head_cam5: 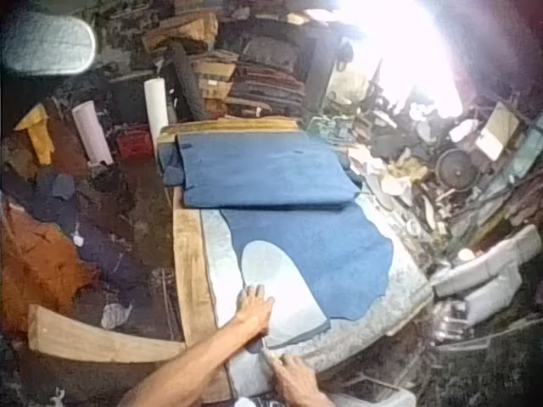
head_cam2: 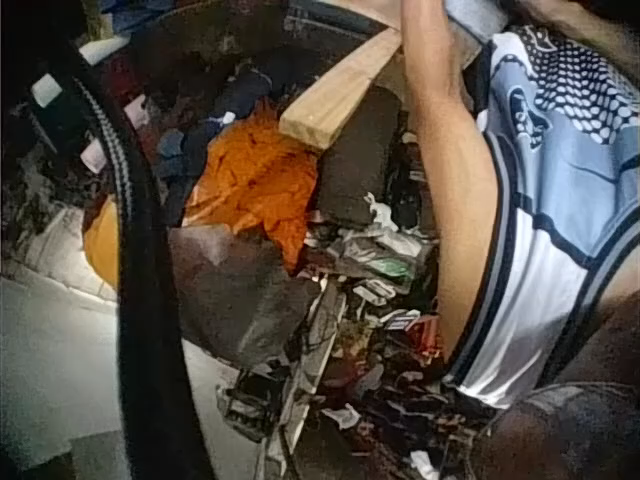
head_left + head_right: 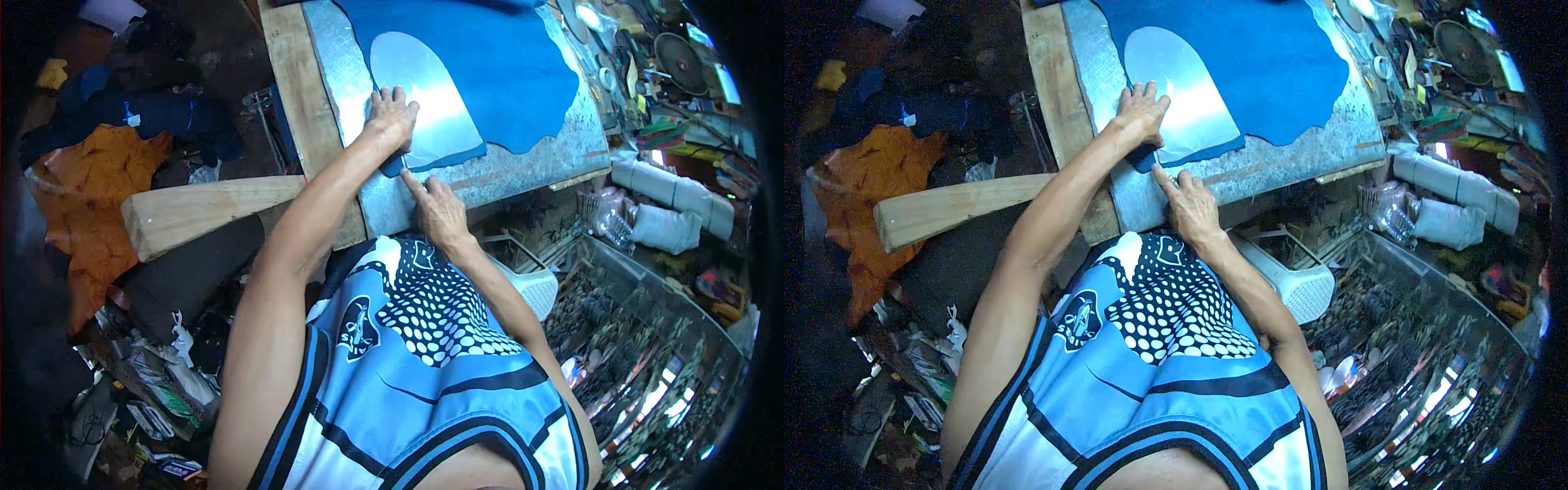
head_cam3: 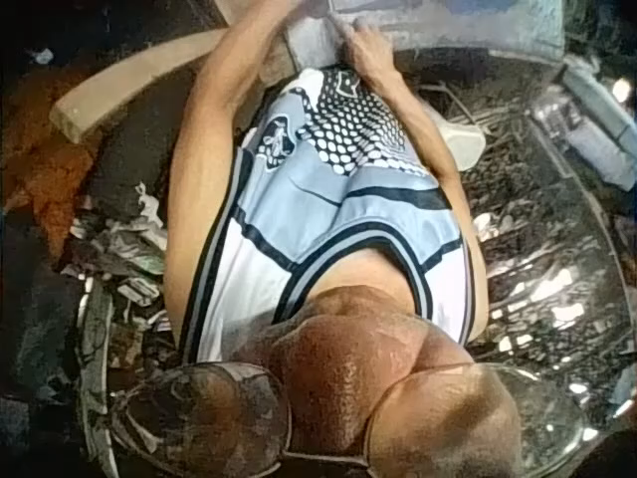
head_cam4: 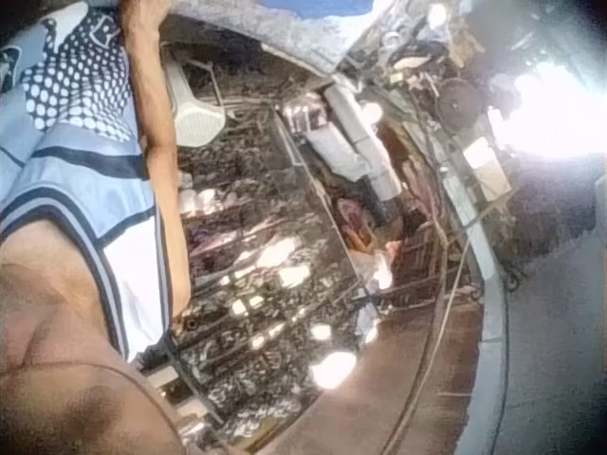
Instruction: Cutting shapes out of a blue piece of leather using a stencil and a sharp blade.
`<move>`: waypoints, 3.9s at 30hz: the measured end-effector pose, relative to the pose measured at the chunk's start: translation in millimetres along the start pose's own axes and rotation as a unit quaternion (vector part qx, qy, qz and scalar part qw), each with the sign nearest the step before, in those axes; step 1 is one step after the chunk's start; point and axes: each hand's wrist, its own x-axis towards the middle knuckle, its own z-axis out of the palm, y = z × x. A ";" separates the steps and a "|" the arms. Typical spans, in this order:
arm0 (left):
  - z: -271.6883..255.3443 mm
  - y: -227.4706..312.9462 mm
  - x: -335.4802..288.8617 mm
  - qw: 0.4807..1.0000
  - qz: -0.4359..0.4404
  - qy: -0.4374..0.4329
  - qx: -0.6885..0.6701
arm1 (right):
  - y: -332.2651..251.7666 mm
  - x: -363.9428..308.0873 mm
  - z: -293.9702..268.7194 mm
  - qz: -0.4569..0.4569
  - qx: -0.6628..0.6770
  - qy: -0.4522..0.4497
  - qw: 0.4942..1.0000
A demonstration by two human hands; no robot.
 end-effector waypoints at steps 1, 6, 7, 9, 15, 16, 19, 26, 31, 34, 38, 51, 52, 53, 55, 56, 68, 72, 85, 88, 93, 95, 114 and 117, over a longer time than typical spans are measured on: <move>4.7 1.1 4.4 1.000 -0.009 0.000 0.008 | -4.4 7.4 -1.1 0.007 -0.020 -0.011 1.000; -1.9 12.9 8.5 0.998 -0.030 0.016 0.058 | -19.6 43.1 -5.8 0.012 -0.030 -0.091 0.995; -2.0 14.3 10.3 0.996 -0.018 0.028 0.079 | -23.4 48.3 -4.1 -0.004 -0.017 -0.106 0.994; -1.5 15.4 16.3 0.997 -0.026 0.029 0.066 | -33.8 55.8 13.3 -0.068 0.063 -0.105 0.990; 0.5 13.2 20.4 0.998 -0.042 0.013 0.046 | -68.7 77.5 -0.9 -0.200 0.220 -0.008 0.955; 0.9 14.8 21.6 0.998 -0.039 0.022 0.046 | -66.8 78.2 -3.2 -0.198 0.210 -0.025 0.957; 6.5 16.2 28.4 0.997 -0.040 0.042 0.053 | -61.3 81.8 12.2 -0.278 0.205 0.081 0.935; 3.3 -1.2 26.6 0.997 -0.024 0.062 -0.038 | -50.5 82.3 9.7 -0.081 0.171 -0.257 0.948; 13.0 -1.6 29.5 0.975 -0.060 0.200 -0.077 | 46.3 9.2 -45.5 0.019 0.246 -0.173 0.953; 29.0 2.4 38.0 0.963 -0.113 0.239 -0.059 | 73.3 13.1 -114.1 0.222 0.392 -0.148 0.880; 26.6 29.3 48.4 0.940 -0.195 0.263 -0.095 | 141.9 64.8 -136.0 0.075 0.327 -0.051 0.941; -9.4 63.7 54.6 0.883 -0.417 0.157 -0.144 | 120.3 347.1 -101.5 -0.553 0.060 -0.049 0.829; -11.1 64.5 54.9 0.879 -0.431 0.146 -0.141 | 108.5 358.3 -95.9 -0.593 0.039 -0.067 0.801; -14.7 63.4 57.8 0.882 -0.435 0.112 -0.146 | 101.6 368.2 -89.5 -0.627 0.022 -0.086 0.774; -16.3 62.7 60.1 0.879 -0.439 0.111 -0.148 | 90.6 383.3 -83.1 -0.655 0.021 -0.093 0.750; -16.4 63.1 60.1 0.879 -0.438 0.117 -0.149 | 86.1 388.3 -81.1 -0.679 0.013 -0.097 0.728; -11.7 59.5 65.1 0.882 -0.442 0.122 -0.108 | 56.6 417.1 -90.8 -0.706 -0.098 -0.151 0.684; -7.0 56.1 68.2 0.873 -0.454 0.135 -0.113 | 51.4 419.2 -103.1 -0.668 -0.146 -0.196 0.703; -36.0 36.3 63.5 0.891 -0.422 0.053 -0.157 | 79.5 435.7 -86.5 -0.663 -0.093 -0.128 0.732; -34.8 35.8 63.1 0.893 -0.422 0.057 -0.148 | 81.5 435.1 -88.1 -0.652 -0.102 -0.132 0.740; -37.5 37.0 63.9 0.896 -0.415 0.037 -0.153 | 91.7 445.6 -85.2 -0.651 -0.112 -0.106 0.743; -34.7 36.6 63.1 0.893 -0.422 0.056 -0.148 | 93.6 448.0 -78.9 -0.654 -0.105 -0.103 0.742; -30.1 34.8 59.5 0.897 -0.409 0.075 -0.148 | 121.0 442.7 -87.1 -0.588 -0.080 -0.110 0.797; -31.3 34.9 58.5 0.897 -0.407 0.078 -0.151 | 124.6 434.5 -86.2 -0.578 -0.078 -0.087 0.808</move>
